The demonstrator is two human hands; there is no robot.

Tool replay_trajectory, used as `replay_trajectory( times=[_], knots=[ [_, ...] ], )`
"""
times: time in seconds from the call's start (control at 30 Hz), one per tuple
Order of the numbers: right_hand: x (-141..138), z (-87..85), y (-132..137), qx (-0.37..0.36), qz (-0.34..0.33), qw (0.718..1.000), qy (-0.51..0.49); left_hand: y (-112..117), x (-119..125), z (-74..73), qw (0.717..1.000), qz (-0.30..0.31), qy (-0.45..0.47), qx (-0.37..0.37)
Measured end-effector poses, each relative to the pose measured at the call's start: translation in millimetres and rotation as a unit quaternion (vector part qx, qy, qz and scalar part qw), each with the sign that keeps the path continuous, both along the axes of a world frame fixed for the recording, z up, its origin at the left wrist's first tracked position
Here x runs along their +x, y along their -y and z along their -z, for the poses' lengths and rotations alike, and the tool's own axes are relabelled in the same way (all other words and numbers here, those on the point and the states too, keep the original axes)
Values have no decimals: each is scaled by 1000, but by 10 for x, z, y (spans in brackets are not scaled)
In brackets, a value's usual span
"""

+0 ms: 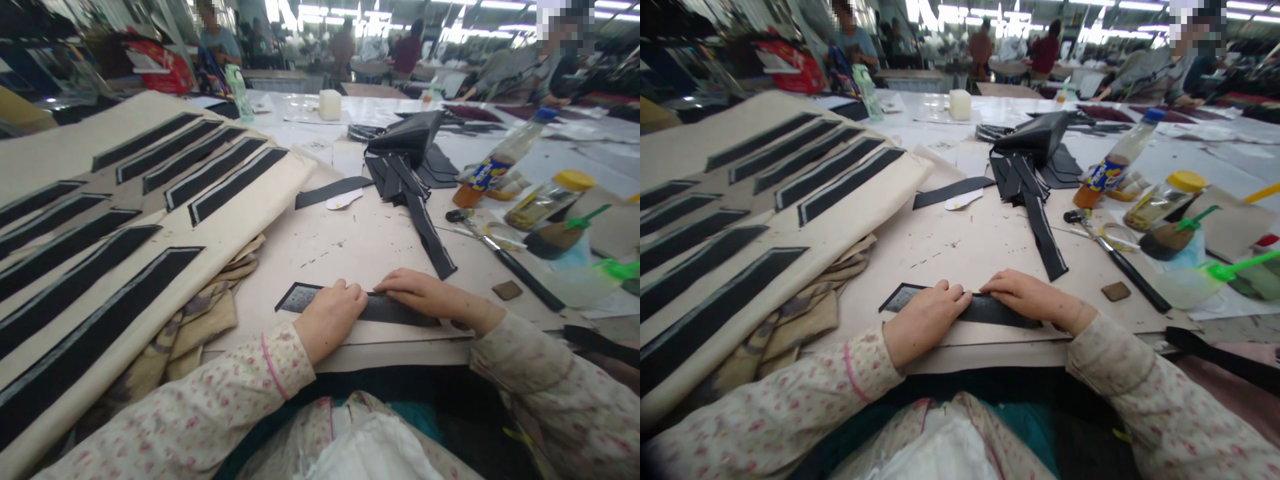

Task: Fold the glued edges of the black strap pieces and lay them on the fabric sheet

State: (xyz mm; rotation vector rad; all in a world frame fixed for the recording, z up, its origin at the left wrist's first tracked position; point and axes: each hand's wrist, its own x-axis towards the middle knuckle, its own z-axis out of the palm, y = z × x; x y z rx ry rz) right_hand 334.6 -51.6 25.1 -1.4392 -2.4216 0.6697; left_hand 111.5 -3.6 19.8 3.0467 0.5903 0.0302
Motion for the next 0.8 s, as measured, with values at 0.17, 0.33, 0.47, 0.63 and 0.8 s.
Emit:
replay_trajectory(
  times=[0.17,0.33,0.47,0.63,0.8],
  knots=[
    [192,-126,61,6,84,996,-23,49,111,62,1000,-4,17,6],
    [131,-49,135,5,39,999,17,-3,192,120,997,-34,63,-20],
    [121,58,155,20,43,999,15,-21,224,150,991,1,100,-84],
    [133,98,195,40,31,998,22,-24,238,116,990,44,90,-97],
    [100,76,231,62,11,996,62,35,266,78,995,73,51,-44]
  ],
)
